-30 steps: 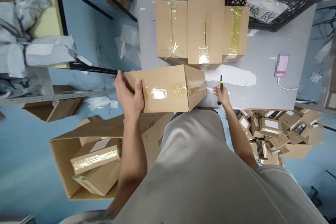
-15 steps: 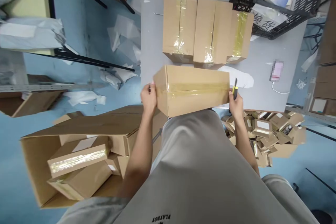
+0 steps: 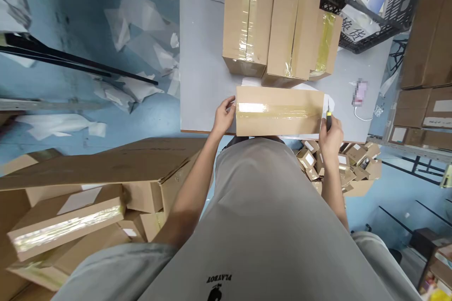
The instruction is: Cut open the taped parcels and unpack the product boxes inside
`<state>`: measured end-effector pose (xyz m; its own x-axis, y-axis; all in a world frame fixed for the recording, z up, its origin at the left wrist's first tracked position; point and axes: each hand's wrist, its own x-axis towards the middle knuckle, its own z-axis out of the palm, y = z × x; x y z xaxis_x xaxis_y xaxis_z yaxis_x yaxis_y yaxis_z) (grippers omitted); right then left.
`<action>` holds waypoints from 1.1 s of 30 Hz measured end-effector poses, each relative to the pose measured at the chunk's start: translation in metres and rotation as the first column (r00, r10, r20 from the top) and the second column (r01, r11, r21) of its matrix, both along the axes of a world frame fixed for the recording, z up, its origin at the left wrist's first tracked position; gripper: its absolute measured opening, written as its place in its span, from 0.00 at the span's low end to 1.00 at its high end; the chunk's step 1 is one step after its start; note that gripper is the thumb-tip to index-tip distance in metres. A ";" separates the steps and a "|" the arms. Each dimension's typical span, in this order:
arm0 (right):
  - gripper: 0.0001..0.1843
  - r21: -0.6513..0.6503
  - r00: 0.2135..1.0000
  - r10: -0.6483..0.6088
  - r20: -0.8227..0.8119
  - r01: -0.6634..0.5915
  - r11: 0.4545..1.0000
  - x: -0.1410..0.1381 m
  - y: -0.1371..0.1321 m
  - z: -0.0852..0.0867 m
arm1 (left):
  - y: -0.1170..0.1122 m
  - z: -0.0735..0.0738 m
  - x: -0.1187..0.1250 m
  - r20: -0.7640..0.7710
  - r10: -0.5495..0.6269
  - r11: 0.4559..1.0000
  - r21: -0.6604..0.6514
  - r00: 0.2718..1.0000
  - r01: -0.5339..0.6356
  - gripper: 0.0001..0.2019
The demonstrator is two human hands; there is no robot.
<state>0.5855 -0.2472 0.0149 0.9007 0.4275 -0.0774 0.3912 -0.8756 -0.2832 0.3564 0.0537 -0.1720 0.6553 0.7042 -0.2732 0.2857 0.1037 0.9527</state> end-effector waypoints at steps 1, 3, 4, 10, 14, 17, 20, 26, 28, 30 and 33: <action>0.33 -0.014 0.999 0.020 0.051 -0.019 1.000 0.000 0.005 0.006 | 0.002 0.008 -0.004 0.025 0.000 1.000 0.015 1.000 0.000 0.37; 0.31 -0.027 0.995 0.071 0.072 -0.069 0.997 -0.002 0.017 0.019 | 0.005 0.030 -0.011 0.069 -0.047 0.996 0.074 0.997 0.042 0.40; 0.31 -0.025 0.994 0.104 0.039 -0.103 0.994 -0.004 0.026 0.024 | 0.007 0.042 -0.013 0.086 -0.105 0.989 0.115 0.991 0.095 0.40; 0.26 -0.105 0.840 0.486 -0.243 -0.521 0.847 -0.037 0.098 0.048 | 0.018 0.078 -0.018 0.070 -0.389 0.904 0.222 0.919 0.366 0.41; 0.26 -0.323 0.662 0.637 -0.395 -0.749 0.579 -0.061 0.148 0.061 | 0.020 0.071 -0.018 0.137 -0.454 0.890 0.115 0.880 0.441 0.42; 0.26 -0.439 0.610 0.626 -0.485 -0.789 0.429 -0.070 0.176 0.067 | 0.018 0.067 -0.019 0.170 -0.458 0.889 0.065 0.873 0.453 0.41; 0.25 -0.484 0.579 0.613 -0.538 -0.807 0.337 -0.071 0.191 0.071 | 0.014 0.065 -0.018 0.194 -0.444 0.895 0.043 0.875 0.445 0.39; 0.25 -0.513 0.557 0.599 -0.576 -0.816 0.266 -0.071 0.202 0.081 | 0.009 0.059 -0.015 0.256 -0.374 0.922 0.001 0.891 0.387 0.39; 0.25 -0.522 0.560 0.595 -0.577 -0.813 0.258 -0.072 0.204 0.084 | 0.008 0.059 -0.014 0.267 -0.364 0.925 -0.008 0.892 0.379 0.38; 0.24 -0.530 0.557 0.600 -0.574 -0.811 0.247 -0.072 0.205 0.084 | 0.007 0.059 -0.014 0.270 -0.365 0.925 -0.007 0.891 0.381 0.37; 0.22 -0.539 0.539 0.625 -0.564 -0.814 0.216 -0.071 0.210 0.083 | 0.005 0.058 -0.014 0.252 -0.364 0.927 0.009 0.897 0.374 0.37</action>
<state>0.5148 -0.0373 0.0978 0.1545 0.5970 -0.7872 0.9848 -0.1569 0.0743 0.3427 0.0590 -0.1136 0.9158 0.3907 -0.0928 0.0691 0.0744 0.9948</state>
